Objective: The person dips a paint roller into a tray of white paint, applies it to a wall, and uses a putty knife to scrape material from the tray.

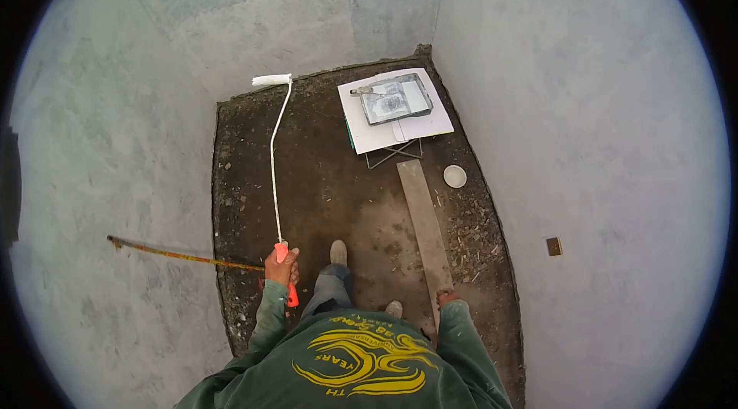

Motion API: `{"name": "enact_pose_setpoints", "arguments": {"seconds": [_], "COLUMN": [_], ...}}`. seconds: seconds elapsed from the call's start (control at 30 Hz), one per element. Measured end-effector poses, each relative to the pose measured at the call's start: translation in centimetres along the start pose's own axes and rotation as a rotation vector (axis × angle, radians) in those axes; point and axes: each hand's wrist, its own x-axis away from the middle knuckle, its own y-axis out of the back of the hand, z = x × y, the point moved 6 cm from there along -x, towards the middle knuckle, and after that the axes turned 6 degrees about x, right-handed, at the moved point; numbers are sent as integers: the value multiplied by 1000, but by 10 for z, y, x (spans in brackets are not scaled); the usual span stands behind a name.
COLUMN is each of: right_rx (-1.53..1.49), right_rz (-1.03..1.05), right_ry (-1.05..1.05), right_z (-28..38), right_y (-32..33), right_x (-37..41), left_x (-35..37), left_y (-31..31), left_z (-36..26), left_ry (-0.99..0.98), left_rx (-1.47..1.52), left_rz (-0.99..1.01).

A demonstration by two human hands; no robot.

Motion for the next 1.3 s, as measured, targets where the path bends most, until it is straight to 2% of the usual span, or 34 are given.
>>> {"name": "enact_pose_setpoints", "arguments": {"seconds": [0.07,0.2,0.27,0.3,0.37,0.4,0.47,0.53,0.6,0.7,0.73,0.77,0.8,0.83,0.9,0.93,1.0,1.07,1.13,1.23,1.3], "right_rx": [54,-18,97,91,704,713,276,201,-158,-218,-235,-11,218,209,1047,1029,930,898,-293,-354,-375], "right_rz": [33,-33,235,219,-96,-89,-231,-213,-161,-172,-175,-154,-131,-112,5,-7,-111,-80,-109,-224,-262], "right_ry": [90,6,9,14,632,604,286,225,95,-18,-12,9,30,26,638,641,592,640,103,216,190], "right_z": [31,63,62,67,102,109,161,174,140,137,71,27,53,59,143,174,299,353,396,475,483], "right_y": [-14,-55,-93,-103,-119,-128,-120,-123,-136,-143,-138,-146,-184,-181,-186,-184,-156,-154,-133,-106,-107], "right_x": [-13,-15,-55,-66,-51,-42,-3,-18,-73,-110,-166,-216,-265,-270,-226,-203,-169,-200,-205,-189,-184], "left_x": [-35,-113,-140,-156,-199,-216,-244,-275,-305,-343,-358,-373,-386,-396,-414,-425,-443,-467,-493,-538,-569], "left_y": [-6,-2,-12,-13,-18,-13,-27,-47,-71,-106,-122,-135,-146,-149,-151,-163,-174,-181,-188,-219,-231], "left_z": [-14,-49,-80,-90,-111,-117,-135,-148,-159,-171,-177,-181,-183,-188,-201,-205,-214,-215,-211,-205,-196], "left_ry": [-23,-18,-23,-36,-57,-71,-22,11,19,23,9,0,-14,-24,-56,-83,-130,-74,-118,-150,-131], "left_rx": [1,-88,-134,-162,-197,-243,-249,-234,-248,-282,-296,-305,-349,-406,-501,-545,-601,-744,-823,-960,-1029], "left_rz": [20,37,43,87,94,86,106,106,138,192,212,219,221,214,259,312,312,305,371,496,560]}}
